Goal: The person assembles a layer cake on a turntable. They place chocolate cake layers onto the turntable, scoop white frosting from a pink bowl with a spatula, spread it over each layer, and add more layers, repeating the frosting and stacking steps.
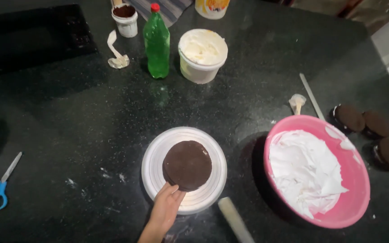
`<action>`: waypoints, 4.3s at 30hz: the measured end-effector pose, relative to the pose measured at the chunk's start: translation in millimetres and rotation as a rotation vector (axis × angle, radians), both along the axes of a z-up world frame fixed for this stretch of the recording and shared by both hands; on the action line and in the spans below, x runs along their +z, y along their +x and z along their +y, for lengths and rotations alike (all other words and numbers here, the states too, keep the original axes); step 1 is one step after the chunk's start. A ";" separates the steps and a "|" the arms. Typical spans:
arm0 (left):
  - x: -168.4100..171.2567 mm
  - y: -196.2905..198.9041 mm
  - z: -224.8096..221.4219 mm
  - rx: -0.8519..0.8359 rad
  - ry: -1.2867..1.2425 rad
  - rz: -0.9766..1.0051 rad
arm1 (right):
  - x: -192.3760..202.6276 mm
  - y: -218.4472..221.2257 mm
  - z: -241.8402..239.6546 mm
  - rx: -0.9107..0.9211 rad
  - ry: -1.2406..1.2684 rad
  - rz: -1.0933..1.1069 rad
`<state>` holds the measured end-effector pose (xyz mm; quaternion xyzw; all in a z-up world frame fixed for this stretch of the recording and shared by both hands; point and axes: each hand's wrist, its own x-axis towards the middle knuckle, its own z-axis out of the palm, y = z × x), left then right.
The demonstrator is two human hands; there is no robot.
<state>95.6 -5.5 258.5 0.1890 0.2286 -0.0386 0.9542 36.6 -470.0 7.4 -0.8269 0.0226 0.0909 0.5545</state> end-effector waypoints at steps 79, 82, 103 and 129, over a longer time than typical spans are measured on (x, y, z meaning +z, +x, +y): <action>44.2 73.9 40.6 -0.071 1.232 -0.255 | 259.7 159.7 323.5 -0.154 0.601 -0.124; 25.3 62.1 27.4 0.027 1.412 -0.356 | 249.8 163.3 330.2 -0.165 0.514 -0.217; 0.5 43.1 30.1 0.132 0.892 -0.349 | 263.6 179.8 303.1 0.037 0.559 -0.220; -64.6 -20.5 11.8 0.015 0.910 0.139 | 198.0 58.7 84.0 -0.063 -0.544 -0.219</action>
